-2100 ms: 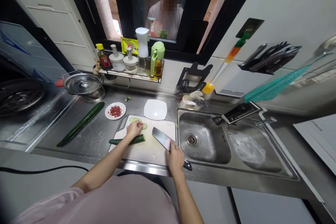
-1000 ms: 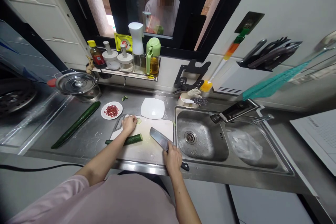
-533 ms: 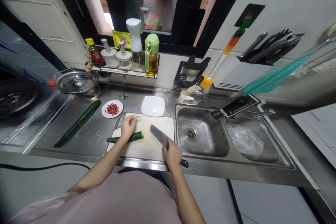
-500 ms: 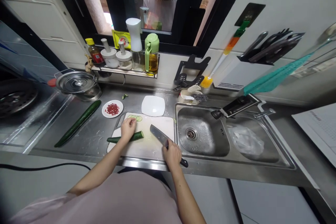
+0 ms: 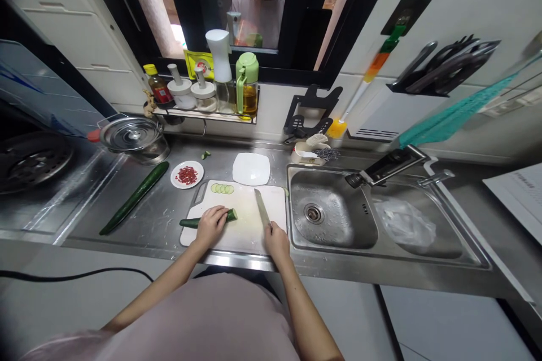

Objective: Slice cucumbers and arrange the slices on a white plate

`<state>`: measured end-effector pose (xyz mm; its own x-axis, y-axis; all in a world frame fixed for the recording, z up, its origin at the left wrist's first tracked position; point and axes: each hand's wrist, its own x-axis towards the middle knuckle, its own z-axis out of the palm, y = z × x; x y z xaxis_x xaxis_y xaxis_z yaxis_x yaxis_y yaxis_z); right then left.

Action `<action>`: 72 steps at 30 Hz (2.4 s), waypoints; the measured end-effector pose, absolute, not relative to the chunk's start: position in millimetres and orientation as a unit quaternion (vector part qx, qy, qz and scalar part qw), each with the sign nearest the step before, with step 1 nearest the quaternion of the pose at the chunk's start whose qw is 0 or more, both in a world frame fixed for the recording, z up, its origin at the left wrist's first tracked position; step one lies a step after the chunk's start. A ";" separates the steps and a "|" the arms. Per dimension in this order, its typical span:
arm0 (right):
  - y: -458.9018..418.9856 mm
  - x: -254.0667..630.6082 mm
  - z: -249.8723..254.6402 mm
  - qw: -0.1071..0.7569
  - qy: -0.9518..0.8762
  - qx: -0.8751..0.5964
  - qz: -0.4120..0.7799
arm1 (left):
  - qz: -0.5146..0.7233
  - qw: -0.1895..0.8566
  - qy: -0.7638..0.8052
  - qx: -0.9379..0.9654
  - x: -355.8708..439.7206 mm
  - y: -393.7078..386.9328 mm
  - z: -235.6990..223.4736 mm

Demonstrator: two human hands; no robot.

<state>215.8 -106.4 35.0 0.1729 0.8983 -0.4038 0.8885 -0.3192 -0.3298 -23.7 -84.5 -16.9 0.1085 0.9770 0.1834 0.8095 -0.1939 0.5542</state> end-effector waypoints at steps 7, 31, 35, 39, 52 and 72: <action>-109.0 193.6 39.4 0.040 -0.616 -0.715 0.328 | 0.246 0.176 0.592 0.747 -23.2 -87.2 -23.2; -118.1 155.6 57.8 -0.072 -0.708 -0.655 0.255 | 0.201 0.149 0.606 0.755 -22.2 -79.8 -25.4; -120.4 154.4 56.6 -0.070 -0.705 -0.657 0.258 | 0.227 0.110 0.586 0.770 -23.0 -80.2 -28.3; -122.5 153.5 53.3 -0.066 -0.712 -0.652 0.251 | 0.259 0.064 0.564 0.781 -23.1 -79.8 -29.4; -122.5 142.0 52.8 -0.090 -0.705 -0.652 0.264 | 0.266 0.039 0.549 0.791 -24.2 -77.8 -34.6; -115.9 137.4 51.3 -0.080 -0.707 -0.650 0.268 | 0.275 0.043 0.536 0.797 -25.8 -77.5 -37.7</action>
